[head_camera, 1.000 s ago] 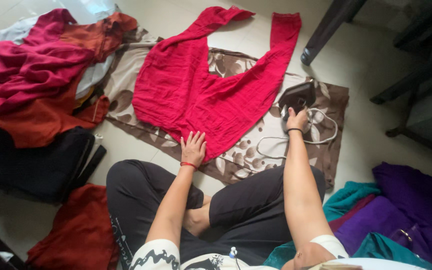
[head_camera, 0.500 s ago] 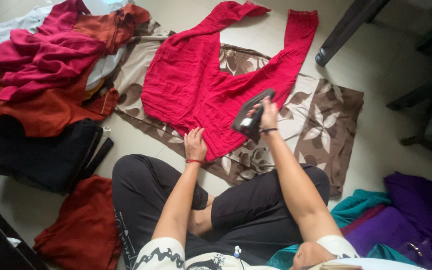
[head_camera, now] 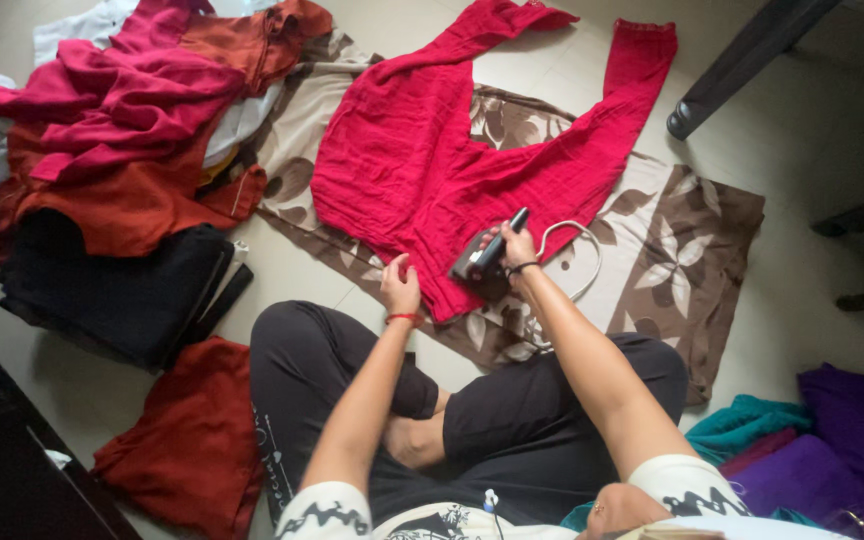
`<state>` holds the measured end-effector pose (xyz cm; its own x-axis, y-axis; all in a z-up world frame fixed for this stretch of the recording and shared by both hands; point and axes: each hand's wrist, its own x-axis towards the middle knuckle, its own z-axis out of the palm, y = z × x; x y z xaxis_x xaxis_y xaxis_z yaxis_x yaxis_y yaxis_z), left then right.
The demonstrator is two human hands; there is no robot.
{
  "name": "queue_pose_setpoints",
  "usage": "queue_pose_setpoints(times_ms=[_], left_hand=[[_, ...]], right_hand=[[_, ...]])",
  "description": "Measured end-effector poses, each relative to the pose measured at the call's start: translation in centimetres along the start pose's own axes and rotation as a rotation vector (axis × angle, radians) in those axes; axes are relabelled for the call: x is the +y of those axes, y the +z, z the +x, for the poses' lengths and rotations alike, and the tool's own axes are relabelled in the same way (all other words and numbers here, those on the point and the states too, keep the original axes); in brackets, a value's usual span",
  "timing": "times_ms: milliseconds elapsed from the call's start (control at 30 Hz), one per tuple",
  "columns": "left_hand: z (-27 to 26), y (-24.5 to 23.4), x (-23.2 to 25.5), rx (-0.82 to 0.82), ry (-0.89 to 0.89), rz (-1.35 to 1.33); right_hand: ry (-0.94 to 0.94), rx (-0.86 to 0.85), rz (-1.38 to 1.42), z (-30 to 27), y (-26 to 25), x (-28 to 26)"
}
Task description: The person irons a red garment on a patterned mat laid on the floor. They smooth the fabric with their hands and use an electric iron to press the material, moving the iron back and forth across the surface. The person adjusts the garment's position and continues ironing different sections.
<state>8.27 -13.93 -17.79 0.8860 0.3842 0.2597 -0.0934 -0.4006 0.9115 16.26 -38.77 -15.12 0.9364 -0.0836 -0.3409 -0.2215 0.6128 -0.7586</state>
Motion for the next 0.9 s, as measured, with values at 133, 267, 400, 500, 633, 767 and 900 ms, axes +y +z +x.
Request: queue_pose_setpoints(times_ms=[133,267,400,500,633,767,900], left_hand=[[0.3,-2.5,-1.9,-0.437,-0.603,-0.325],[1.9,-5.3,-2.8,-0.649,-0.605,-0.268],[4.3,-4.2,-2.7,-0.588,-0.672,-0.282],[4.9,-2.3,-2.9,-0.527,-0.706,-0.195],[4.6,-1.1,-3.9,-0.439,-0.35,0.15],[4.2,-1.4,-4.8,-0.579,-0.362,0.387],[4.4,-1.3,-4.9,-0.552,-0.328,0.469]], right_hand=[[-0.115,0.001,0.013,1.0,-0.4,-2.3],[-0.067,0.028,-0.078,1.2,-0.2,-3.7],[-0.051,0.086,-0.164,-0.4,0.3,-1.4],[-0.066,0.177,-0.177,-1.7,1.2,1.3],[-0.138,0.326,-0.317,-2.2,1.6,3.9],[-0.185,0.419,-0.349,0.2,2.3,4.2],[-0.233,0.518,-0.351,5.5,4.8,1.2]])
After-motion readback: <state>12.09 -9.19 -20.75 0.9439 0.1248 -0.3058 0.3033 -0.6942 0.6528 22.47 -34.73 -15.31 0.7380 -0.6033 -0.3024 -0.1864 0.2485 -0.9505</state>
